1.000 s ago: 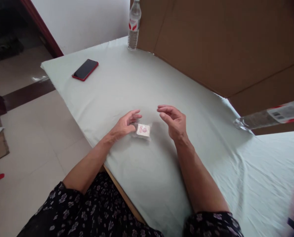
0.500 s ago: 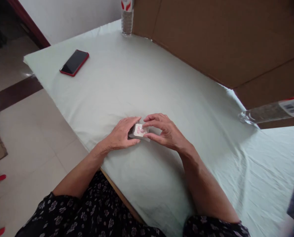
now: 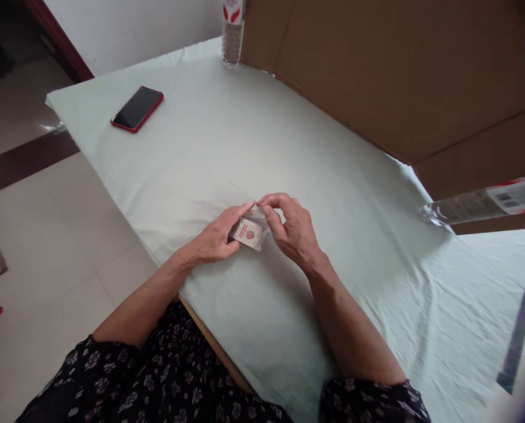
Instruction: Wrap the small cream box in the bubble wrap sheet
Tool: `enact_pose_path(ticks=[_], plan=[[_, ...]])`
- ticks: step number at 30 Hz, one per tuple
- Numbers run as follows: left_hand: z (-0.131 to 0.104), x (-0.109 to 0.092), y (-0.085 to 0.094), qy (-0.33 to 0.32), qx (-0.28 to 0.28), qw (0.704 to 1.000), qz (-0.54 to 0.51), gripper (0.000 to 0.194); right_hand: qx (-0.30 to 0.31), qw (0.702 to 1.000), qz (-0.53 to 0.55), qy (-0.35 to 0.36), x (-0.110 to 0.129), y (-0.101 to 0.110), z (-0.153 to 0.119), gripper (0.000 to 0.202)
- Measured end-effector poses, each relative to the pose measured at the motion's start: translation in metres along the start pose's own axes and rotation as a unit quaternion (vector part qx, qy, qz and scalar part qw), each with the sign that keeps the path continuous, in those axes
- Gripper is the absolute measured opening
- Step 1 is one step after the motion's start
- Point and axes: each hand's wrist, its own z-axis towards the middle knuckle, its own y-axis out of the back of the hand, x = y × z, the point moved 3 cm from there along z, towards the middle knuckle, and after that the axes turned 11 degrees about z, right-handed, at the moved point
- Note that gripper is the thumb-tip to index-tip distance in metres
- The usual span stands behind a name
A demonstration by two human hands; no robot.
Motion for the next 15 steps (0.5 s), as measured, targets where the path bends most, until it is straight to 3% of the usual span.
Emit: enact_pose_path(ticks=[3, 8, 11, 15], plan=[[-0.002, 0.000, 0.001, 0.014, 0.001, 0.995, -0.098, 0.095, -0.041, 0.993, 0.080, -0.070, 0.005, 0.003, 0.006, 0.017], [0.000, 0.007, -0.004, 0.108, 0.007, 0.964, -0.242, 0.097, -0.092, 0.980, 0.161, -0.077, 0.003, 0.012, 0.022, 0.017], [0.003, 0.006, -0.007, 0.126, 0.008, 0.942, -0.312, 0.090, -0.106, 0.974, 0.178, -0.093, -0.015, 0.014, 0.040, 0.018], [0.004, 0.003, -0.003, 0.149, -0.013, 0.922, -0.357, 0.058, -0.116, 0.967, 0.187, -0.128, -0.052, 0.011, 0.063, 0.020]])
